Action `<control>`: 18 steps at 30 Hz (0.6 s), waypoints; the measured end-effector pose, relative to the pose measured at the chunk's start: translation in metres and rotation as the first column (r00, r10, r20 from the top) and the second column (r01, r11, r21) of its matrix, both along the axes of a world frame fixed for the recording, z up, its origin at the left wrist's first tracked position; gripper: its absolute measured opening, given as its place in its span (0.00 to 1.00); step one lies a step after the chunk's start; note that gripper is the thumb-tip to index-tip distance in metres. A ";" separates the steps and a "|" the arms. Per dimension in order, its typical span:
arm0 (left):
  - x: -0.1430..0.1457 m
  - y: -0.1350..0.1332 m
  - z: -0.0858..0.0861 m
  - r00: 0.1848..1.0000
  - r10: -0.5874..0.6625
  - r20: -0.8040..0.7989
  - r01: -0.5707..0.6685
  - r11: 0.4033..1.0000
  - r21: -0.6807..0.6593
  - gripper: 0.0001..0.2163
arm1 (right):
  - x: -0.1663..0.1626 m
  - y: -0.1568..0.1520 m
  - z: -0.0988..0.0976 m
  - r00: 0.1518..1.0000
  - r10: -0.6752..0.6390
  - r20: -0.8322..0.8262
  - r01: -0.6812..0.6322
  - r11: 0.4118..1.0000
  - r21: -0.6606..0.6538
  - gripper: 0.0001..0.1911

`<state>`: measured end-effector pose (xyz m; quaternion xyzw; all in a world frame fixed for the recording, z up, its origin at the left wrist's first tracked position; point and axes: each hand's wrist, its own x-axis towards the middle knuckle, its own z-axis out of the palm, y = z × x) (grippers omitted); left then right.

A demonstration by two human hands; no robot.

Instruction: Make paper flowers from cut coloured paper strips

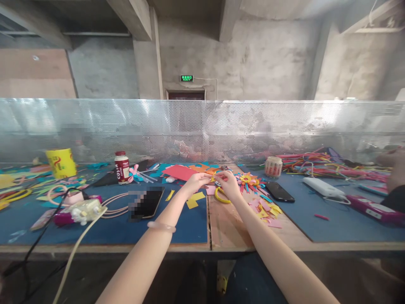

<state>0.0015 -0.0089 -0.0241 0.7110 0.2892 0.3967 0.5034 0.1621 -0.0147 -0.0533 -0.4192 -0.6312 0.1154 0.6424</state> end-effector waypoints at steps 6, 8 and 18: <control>-0.001 0.007 -0.006 0.997 -0.079 0.012 0.079 0.997 0.022 0.13 | 0.000 0.004 -0.003 0.999 0.023 -0.047 -0.025 0.998 -0.053 0.09; -0.001 0.007 -0.006 0.998 -0.058 0.004 0.058 0.998 0.027 0.12 | 0.000 0.004 -0.003 0.997 0.041 -0.068 -0.046 0.996 -0.072 0.09; 0.001 -0.007 0.003 0.993 0.097 -0.069 -0.088 0.988 0.128 0.13 | -0.004 -0.002 0.002 0.991 0.075 -0.111 -0.083 0.993 -0.078 0.09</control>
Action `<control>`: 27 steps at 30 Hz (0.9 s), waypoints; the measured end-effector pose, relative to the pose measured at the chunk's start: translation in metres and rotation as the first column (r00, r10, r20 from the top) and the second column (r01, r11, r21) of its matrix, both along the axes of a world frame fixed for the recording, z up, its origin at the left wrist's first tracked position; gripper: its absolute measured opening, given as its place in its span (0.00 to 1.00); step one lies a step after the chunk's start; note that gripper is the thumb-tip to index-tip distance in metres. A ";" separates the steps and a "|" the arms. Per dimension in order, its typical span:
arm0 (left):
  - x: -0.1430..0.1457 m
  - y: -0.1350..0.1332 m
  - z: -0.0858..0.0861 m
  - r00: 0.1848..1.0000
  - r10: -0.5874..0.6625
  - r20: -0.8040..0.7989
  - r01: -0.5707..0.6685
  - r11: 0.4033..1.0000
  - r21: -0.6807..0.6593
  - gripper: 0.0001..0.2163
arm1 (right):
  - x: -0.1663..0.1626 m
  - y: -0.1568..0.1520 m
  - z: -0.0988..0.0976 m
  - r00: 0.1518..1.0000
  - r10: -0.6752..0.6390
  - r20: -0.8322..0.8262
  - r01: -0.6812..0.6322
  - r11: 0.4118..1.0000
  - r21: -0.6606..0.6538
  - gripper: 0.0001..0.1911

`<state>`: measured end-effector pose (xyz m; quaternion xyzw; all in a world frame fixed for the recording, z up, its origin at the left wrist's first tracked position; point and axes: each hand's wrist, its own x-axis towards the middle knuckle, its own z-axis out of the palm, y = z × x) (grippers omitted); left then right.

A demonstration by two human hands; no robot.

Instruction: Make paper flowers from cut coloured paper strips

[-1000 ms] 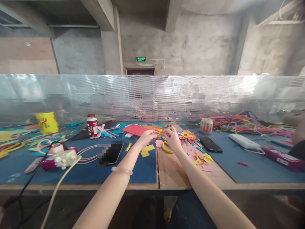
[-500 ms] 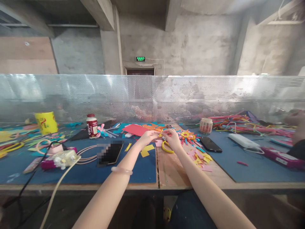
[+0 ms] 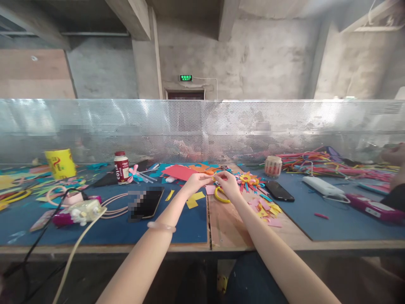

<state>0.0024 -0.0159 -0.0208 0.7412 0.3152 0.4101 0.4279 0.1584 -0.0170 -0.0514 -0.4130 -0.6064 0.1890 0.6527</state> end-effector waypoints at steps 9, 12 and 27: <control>0.000 0.005 -0.002 1.000 0.002 0.005 -0.002 1.000 0.025 0.13 | -0.001 0.001 -0.001 1.000 0.021 -0.018 -0.021 1.000 -0.008 0.10; 0.000 0.005 -0.003 0.998 -0.054 0.031 0.054 0.999 0.007 0.15 | -0.002 0.002 -0.001 0.995 0.057 -0.082 -0.061 0.997 -0.041 0.12; 0.006 0.012 -0.007 0.990 0.117 0.074 -0.134 0.945 0.298 0.10 | -0.003 -0.001 0.001 0.946 0.101 -0.309 -0.116 0.993 -0.031 0.13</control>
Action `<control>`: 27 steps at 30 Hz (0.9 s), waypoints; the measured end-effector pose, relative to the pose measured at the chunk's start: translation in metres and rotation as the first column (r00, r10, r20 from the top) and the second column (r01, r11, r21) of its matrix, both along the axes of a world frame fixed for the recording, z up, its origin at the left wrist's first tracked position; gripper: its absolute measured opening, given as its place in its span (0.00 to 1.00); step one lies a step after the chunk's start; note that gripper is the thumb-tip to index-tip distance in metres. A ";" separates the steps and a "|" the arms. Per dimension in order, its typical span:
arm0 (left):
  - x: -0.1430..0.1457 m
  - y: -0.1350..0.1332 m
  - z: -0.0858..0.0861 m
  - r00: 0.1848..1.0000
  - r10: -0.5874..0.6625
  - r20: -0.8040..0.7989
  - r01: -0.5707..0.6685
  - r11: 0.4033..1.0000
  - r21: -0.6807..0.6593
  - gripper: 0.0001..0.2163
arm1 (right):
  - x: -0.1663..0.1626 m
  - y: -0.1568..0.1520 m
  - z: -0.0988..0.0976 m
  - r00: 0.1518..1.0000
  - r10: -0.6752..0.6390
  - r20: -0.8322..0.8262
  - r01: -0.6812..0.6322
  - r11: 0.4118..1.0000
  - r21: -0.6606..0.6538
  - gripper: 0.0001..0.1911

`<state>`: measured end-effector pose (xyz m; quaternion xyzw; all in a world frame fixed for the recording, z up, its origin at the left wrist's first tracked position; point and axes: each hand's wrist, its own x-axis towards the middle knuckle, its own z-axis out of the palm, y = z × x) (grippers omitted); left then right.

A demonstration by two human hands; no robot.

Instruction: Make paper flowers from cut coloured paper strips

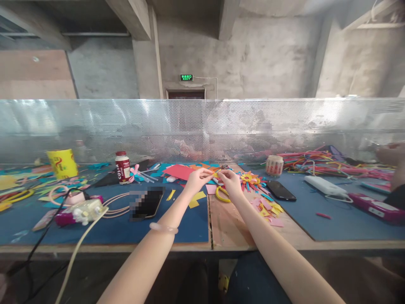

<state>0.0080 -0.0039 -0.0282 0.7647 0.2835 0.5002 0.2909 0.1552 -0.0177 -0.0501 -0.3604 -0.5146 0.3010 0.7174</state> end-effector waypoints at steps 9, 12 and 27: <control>0.000 0.000 0.001 0.999 -0.022 0.026 0.021 1.000 0.022 0.07 | -0.002 -0.002 0.002 0.969 0.160 -0.188 -0.166 0.986 -0.015 0.11; 0.000 0.000 0.002 0.997 -0.043 0.062 0.044 0.999 -0.009 0.07 | -0.003 -0.003 0.003 0.962 0.174 -0.209 -0.180 0.984 -0.012 0.10; -0.001 -0.004 0.005 0.991 -0.018 0.131 0.044 0.980 -0.195 0.09 | -0.005 0.000 0.002 0.961 0.133 -0.243 -0.137 0.990 -0.003 0.09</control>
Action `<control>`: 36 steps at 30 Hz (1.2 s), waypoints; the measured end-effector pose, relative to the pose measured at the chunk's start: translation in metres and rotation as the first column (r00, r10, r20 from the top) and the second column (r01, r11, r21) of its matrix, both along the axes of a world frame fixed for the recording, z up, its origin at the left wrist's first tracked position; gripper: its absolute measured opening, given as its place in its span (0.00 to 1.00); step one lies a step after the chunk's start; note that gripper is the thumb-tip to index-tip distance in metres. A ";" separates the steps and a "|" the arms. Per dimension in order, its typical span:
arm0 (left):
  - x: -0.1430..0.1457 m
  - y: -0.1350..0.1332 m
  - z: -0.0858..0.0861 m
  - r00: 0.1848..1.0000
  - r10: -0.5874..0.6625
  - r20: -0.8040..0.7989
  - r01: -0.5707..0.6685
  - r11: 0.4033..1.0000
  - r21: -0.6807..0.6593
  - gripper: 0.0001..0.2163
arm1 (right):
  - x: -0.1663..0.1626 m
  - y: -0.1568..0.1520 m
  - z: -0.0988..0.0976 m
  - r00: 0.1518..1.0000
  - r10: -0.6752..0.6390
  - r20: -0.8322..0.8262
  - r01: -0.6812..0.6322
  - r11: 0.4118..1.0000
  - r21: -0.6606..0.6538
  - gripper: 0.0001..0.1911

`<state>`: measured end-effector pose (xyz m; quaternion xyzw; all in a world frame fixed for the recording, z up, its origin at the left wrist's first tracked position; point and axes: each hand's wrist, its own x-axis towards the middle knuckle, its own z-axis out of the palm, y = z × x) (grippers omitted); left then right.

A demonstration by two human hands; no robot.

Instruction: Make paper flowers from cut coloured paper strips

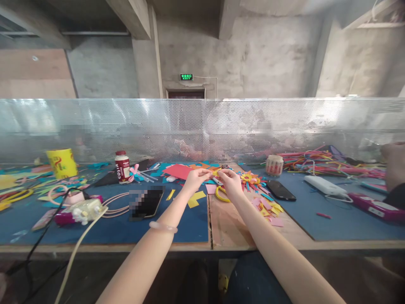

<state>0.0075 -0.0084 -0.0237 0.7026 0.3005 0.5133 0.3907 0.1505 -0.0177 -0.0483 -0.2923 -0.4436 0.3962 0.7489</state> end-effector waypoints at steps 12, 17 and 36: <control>0.006 0.004 -0.005 0.997 -0.077 0.025 0.074 0.991 0.114 0.12 | 0.000 0.001 -0.002 0.998 -0.067 0.017 0.066 0.997 0.033 0.08; 0.006 0.006 -0.005 1.000 0.017 0.019 -0.021 0.983 0.181 0.10 | -0.002 -0.001 -0.001 0.998 0.047 -0.030 -0.045 0.997 0.065 0.09; 0.004 0.008 -0.005 0.998 0.003 0.068 -0.011 0.993 0.118 0.09 | -0.004 -0.009 0.002 0.961 0.274 -0.045 -0.274 0.962 0.009 0.10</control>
